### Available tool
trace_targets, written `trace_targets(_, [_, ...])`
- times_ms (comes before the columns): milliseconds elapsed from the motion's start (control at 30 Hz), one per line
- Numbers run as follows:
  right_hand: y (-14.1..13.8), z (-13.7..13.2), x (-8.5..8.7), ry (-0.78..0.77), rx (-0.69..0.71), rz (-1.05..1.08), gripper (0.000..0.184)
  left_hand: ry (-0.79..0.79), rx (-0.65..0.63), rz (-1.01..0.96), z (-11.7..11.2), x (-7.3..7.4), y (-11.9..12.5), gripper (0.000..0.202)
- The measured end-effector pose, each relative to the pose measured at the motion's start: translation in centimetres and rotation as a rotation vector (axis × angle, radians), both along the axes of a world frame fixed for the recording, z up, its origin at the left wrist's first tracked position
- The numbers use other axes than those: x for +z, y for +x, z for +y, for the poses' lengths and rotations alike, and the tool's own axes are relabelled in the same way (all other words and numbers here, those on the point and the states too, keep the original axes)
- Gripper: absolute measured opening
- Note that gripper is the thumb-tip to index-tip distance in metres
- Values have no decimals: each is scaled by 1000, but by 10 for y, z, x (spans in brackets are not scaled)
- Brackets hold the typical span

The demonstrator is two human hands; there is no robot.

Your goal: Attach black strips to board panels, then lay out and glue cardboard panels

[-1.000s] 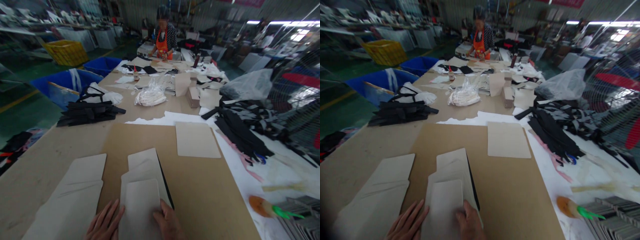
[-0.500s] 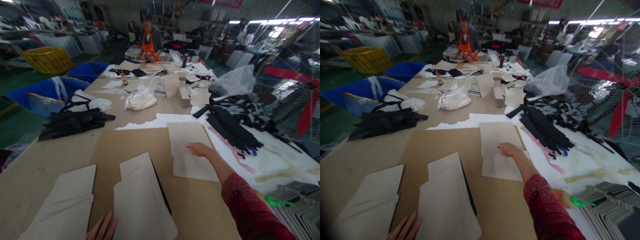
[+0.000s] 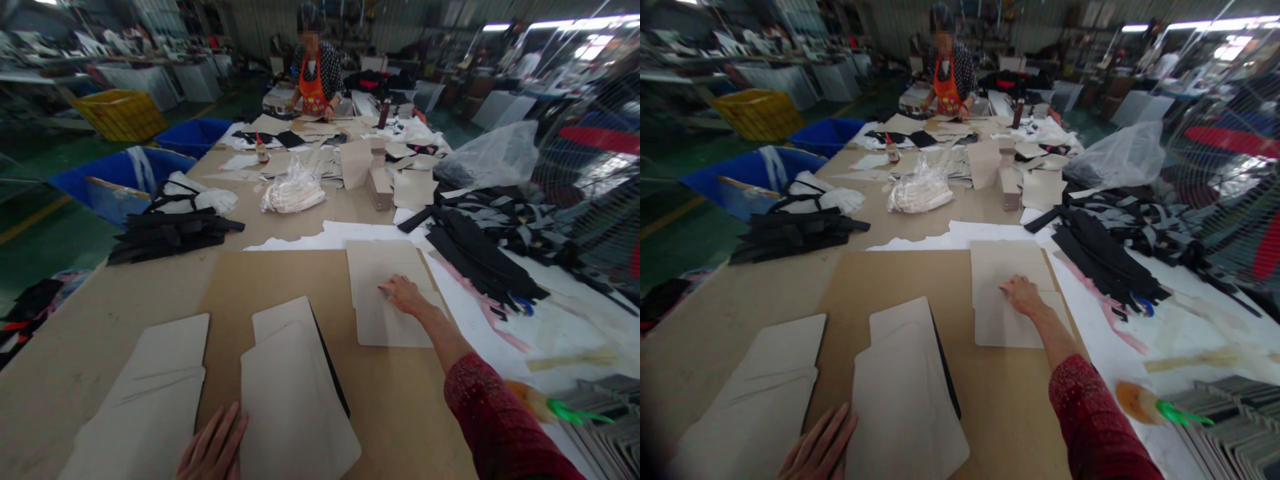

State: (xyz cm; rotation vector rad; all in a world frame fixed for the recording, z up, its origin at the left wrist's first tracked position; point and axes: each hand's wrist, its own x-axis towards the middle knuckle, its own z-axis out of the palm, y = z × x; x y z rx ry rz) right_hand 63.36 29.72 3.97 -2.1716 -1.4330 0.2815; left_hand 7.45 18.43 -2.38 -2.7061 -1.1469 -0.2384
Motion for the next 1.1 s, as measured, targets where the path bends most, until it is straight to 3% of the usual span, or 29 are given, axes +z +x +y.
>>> trace_targets(133, [-49,-23,-6,-68,223,61,33,-89,14,20,-8,14,9,73])
trace_targets(300, [-178,-99,-23,-165,469,438,39,-212,69,38,-15,14,11,68])
trace_targets(433, [-254,-141,-32,-202,357,389,45,-249,79,22,-17,14,11,67])
trace_targets(600, [-270,-139,-34,-265,161,349,46,-250,82,12,-17,17,13,68])
trace_targets(700, [-268,-131,-26,-357,49,531,47,-260,83,20,-18,16,12,70])
trace_targets(767, [-272,-132,-19,-388,75,681,37,-256,79,36,-18,16,11,69])
trace_targets(833, [-281,-139,-16,-344,196,713,21,-238,71,41,-18,15,10,69])
trace_targets(900, [-291,-149,-19,-242,271,611,14,-215,60,35,-16,15,10,69])
trace_targets(1100, [-298,-169,-44,-34,64,312,25,-171,47,-6,-11,15,11,69])
